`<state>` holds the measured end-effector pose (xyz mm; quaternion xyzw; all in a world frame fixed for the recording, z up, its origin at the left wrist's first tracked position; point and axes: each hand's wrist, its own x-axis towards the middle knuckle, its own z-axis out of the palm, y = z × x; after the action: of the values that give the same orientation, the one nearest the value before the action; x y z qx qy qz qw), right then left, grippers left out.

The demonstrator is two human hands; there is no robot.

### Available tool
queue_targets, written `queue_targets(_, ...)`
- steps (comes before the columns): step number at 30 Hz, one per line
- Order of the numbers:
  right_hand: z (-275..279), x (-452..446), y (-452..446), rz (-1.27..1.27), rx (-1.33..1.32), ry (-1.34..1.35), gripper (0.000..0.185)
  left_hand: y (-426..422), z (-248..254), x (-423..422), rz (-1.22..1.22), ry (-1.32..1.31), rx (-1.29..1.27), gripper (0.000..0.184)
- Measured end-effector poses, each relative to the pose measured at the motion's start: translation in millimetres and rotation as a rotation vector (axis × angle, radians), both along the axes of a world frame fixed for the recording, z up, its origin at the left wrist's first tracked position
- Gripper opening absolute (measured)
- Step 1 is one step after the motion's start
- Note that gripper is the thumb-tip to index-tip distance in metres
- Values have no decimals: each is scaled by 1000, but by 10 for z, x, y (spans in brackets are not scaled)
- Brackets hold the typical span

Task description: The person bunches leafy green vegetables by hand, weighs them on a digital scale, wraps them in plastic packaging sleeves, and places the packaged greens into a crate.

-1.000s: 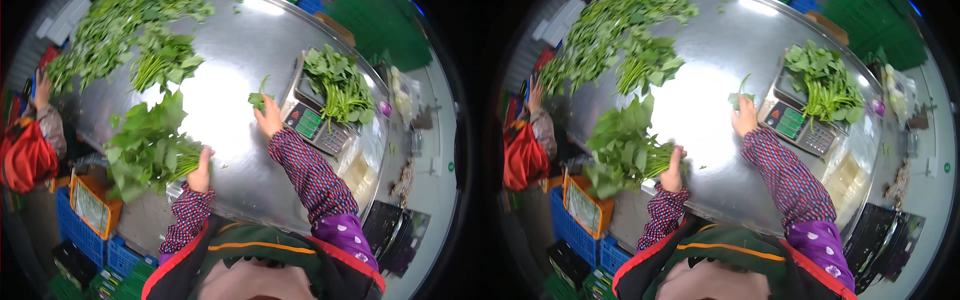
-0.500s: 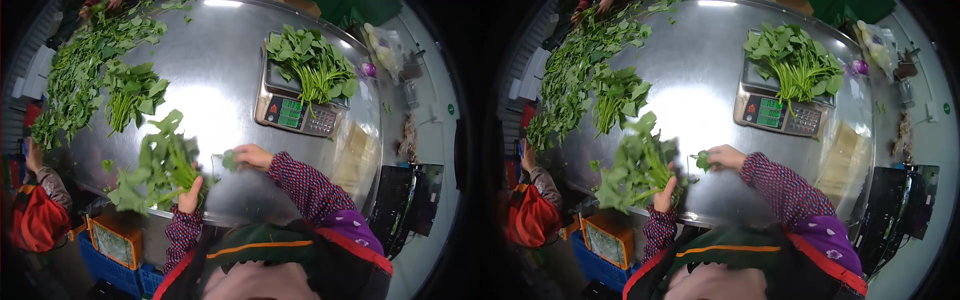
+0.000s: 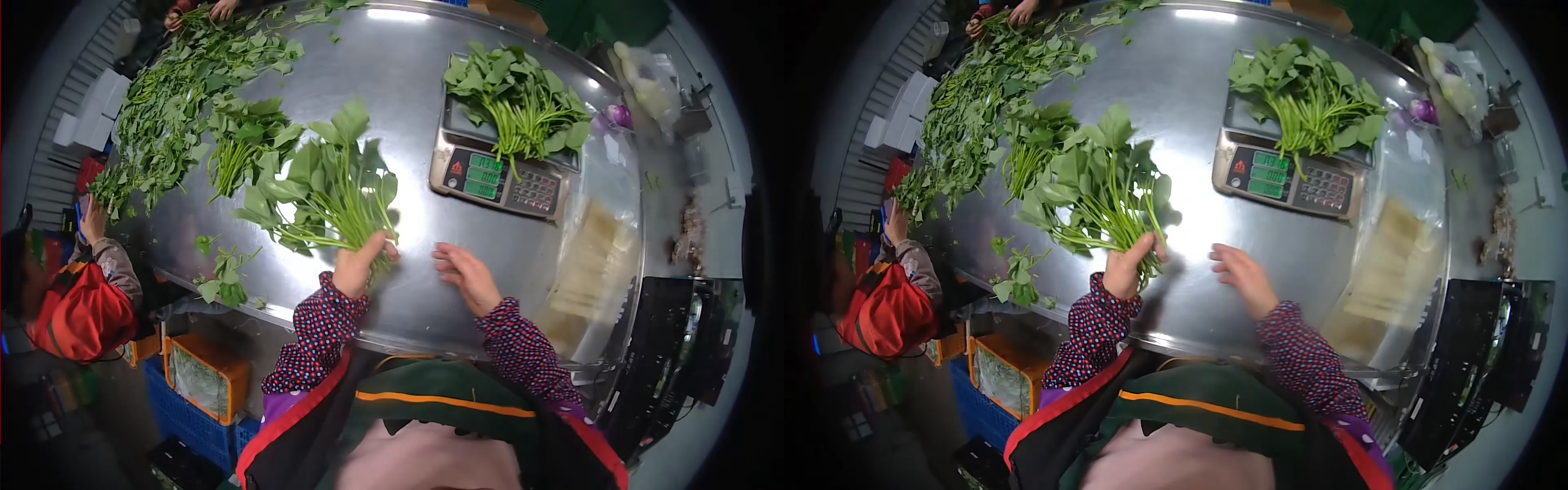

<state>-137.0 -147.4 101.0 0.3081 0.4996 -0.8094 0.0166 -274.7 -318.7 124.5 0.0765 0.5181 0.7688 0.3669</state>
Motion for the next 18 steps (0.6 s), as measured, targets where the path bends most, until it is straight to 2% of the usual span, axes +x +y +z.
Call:
queue_targets(1,89,-105,-80,31,34,43,35,73,-61,50,7,56,12,15)
queue_targets(4,276,-367,-162,216,-160,-42,29,233,-129,435,-98,-36,39,16)
queue_targets(8,99,-177,-124,-49,-226,-35,27,257,-156,580,-57,-158,-10,26)
queue_targets(9,76,-71,-101,-153,-239,-31,27,211,-116,575,-49,-110,-47,27)
queue_targets(10,51,41,-72,-260,-251,-29,26,219,-63,590,43,19,-120,19)
queue_targets(12,15,195,22,-246,-248,-40,30,147,-272,401,95,218,-200,24)
queue_targets(14,22,323,113,-167,-185,-68,32,133,-389,54,168,135,-373,28)
queue_targets(16,63,377,176,39,51,-86,29,251,-353,-314,214,-6,-597,42)
queue_targets(17,90,414,205,154,166,-101,28,148,-654,-491,139,133,-804,50)
queue_targets(18,154,438,285,118,324,-7,26,112,-945,-611,74,278,-1000,60)
